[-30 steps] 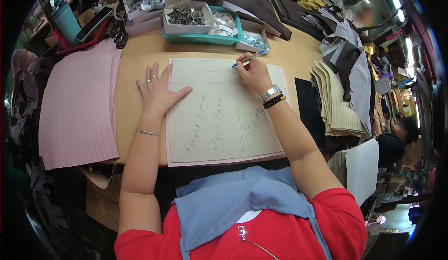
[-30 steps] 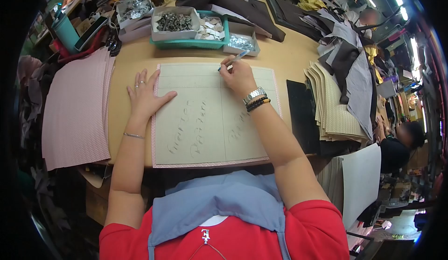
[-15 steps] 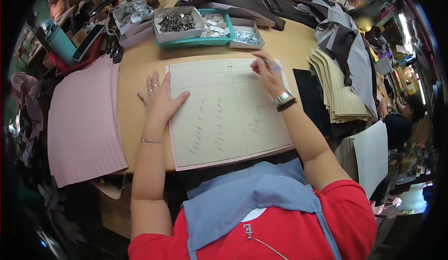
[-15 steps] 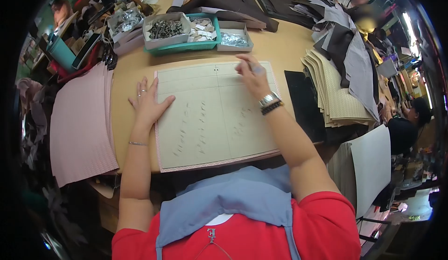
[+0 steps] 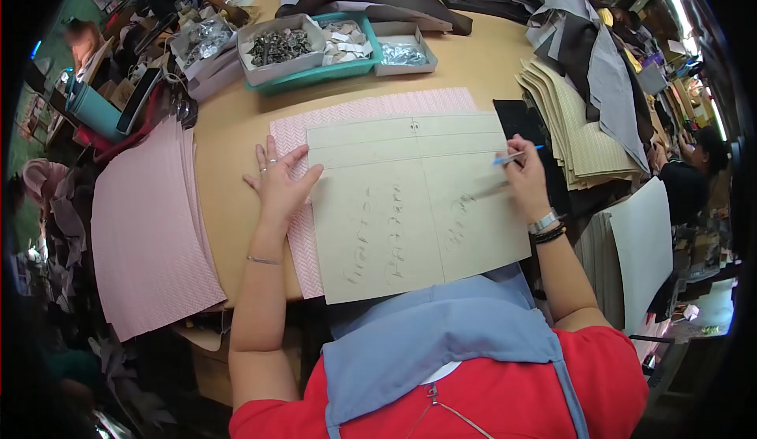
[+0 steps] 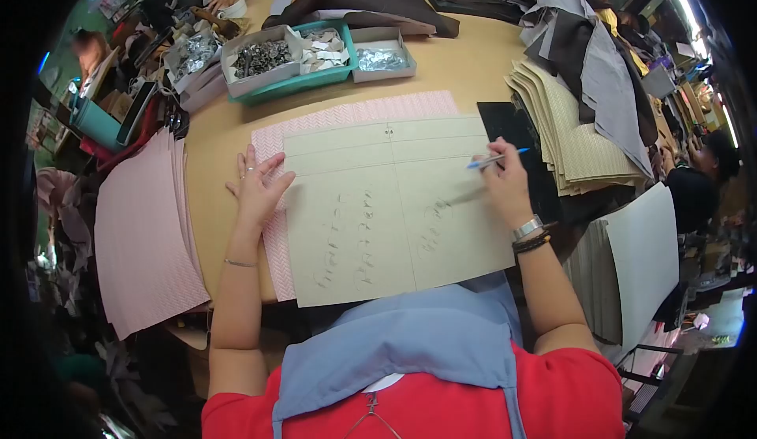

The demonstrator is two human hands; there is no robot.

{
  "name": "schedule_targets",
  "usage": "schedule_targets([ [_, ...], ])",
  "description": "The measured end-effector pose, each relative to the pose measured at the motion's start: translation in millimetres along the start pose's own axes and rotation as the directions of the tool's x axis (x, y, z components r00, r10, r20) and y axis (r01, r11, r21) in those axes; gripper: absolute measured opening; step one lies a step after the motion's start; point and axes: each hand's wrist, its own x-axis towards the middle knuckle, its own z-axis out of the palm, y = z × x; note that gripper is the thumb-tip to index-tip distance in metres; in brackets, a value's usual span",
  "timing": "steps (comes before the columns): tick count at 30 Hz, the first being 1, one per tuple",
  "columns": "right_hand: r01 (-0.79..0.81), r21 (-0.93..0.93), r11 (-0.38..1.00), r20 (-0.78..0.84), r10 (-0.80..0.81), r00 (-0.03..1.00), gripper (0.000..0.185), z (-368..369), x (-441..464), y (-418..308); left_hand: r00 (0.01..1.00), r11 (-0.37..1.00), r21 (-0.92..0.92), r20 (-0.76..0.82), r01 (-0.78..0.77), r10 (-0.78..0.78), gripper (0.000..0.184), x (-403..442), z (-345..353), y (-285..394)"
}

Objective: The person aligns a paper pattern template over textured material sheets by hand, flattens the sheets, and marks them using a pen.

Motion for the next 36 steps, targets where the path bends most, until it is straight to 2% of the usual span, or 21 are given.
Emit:
schedule_targets([
  [1, -0.152, 0.107, 0.983, 0.037, 0.149, 0.988, 0.034, -10, 3, -14, 1.0, 1.0, 0.022, -0.004, -0.004, 0.004, 0.056, -1, 0, 1],
  [3, -0.215, 0.353, 0.91, -0.086, 0.261, 0.962, 0.039, -17, 10, -20, 1.0, 0.998, 0.068, -0.015, -0.013, 0.014, 0.055, -4, -2, 7],
  [5, -0.374, 0.512, 0.774, 0.005, 0.432, 0.902, 0.048, -26, 8, -47, 1.0, 0.992, 0.119, -0.004, -0.029, 0.03, 0.056, -8, -5, 15],
  [7, -0.483, 0.334, 0.809, 0.161, 0.456, 0.875, 0.041, -38, 10, -30, 0.999, 0.987, 0.156, 0.009, -0.041, 0.04, 0.061, -9, -7, 16],
  [9, -0.336, 0.392, 0.856, 0.137, 0.307, 0.942, 0.044, -49, 8, -22, 0.999, 0.983, 0.18, 0.029, -0.047, 0.042, 0.071, -9, -8, 12],
  [10, -0.259, 0.419, 0.87, 0.121, 0.229, 0.966, 0.046, -53, 8, -22, 0.999, 0.98, 0.199, -0.044, -0.015, 0.024, 0.075, -6, -6, 8],
  [12, -0.133, 0.59, 0.797, -0.036, 0.19, 0.981, 0.035, -74, 10, -40, 0.981, 0.971, 0.232, -0.191, 0.057, -0.012, 0.082, -2, -1, -3],
  [14, 0.114, 0.519, 0.847, -0.403, 0.124, 0.907, 0.025, -109, 27, -44, 0.989, 0.932, 0.346, -0.135, 0.104, -0.061, 0.085, -3, -6, -2],
  [16, 0.218, 0.597, 0.772, -0.45, 0.097, 0.888, 0.018, -155, 46, -40, 0.992, 0.914, 0.389, -0.099, 0.112, -0.079, 0.086, -5, -8, 0],
  [20, 0.276, 0.538, 0.797, -0.61, 0.142, 0.779, 0.023, -205, 75, -6, 0.994, 0.972, 0.233, -0.11, 0.023, 0.003, 0.082, -5, -10, 4],
  [21, 0.297, 0.303, 0.905, -0.751, 0.035, 0.659, 0.025, -196, 75, -10, 0.992, 0.985, 0.17, -0.125, -0.009, 0.031, 0.081, -5, -11, 3],
  [23, 0.198, -0.196, 0.961, -0.88, -0.261, 0.397, 0.031, -175, 74, -16, 0.979, 0.968, -0.215, -0.183, -0.131, 0.092, 0.067, 3, 6, -15],
  [24, 0.177, -0.347, 0.921, -0.794, -0.389, 0.467, 0.037, -164, 63, -19, 0.978, 0.937, -0.317, -0.186, -0.149, 0.093, 0.06, 6, 7, -19],
  [25, 0.472, -0.185, 0.862, -0.725, -0.444, 0.527, 0.036, -146, 63, -7, 0.978, 0.894, -0.416, -0.188, -0.166, 0.094, 0.053, 9, 7, -20],
  [26, 0.557, 0.346, 0.755, -0.599, -0.28, 0.75, 0.034, -143, 60, 15, 0.985, 0.89, -0.434, -0.154, -0.141, 0.081, 0.046, 10, 5, -22],
  [28, 0.285, 0.253, 0.924, -0.277, -0.213, 0.937, 0.028, -80, 33, -1, 0.99, 0.888, -0.442, -0.115, -0.127, 0.085, 0.034, 13, 1, -26],
  [29, 0.371, -0.171, 0.913, -0.092, -0.389, 0.916, 0.021, -59, 28, -1, 0.988, 0.889, -0.436, -0.116, -0.142, 0.101, 0.03, 16, 3, -33],
  [30, 0.235, -0.127, 0.964, -0.031, -0.241, 0.97, 0.018, -39, 17, -14, 0.986, 0.888, -0.432, -0.119, -0.158, 0.118, 0.025, 19, 6, -36],
  [32, 0.118, -0.067, 0.991, 0.038, -0.116, 0.993, 0.027, -15, 7, 6, 0.98, 0.871, -0.455, -0.147, -0.186, 0.132, 0.024, 21, 9, -38],
  [35, 0.231, -0.339, 0.912, 0.152, -0.189, 0.97, 0.03, -7, 2, -7, 0.978, 0.862, -0.471, -0.169, -0.188, 0.121, 0.023, 22, 11, -42],
  [36, 0.25, -0.347, 0.904, 0.155, -0.207, 0.966, 0.03, -6, 2, -8, 0.979, 0.863, -0.472, -0.166, -0.183, 0.117, 0.023, 22, 11, -41],
])
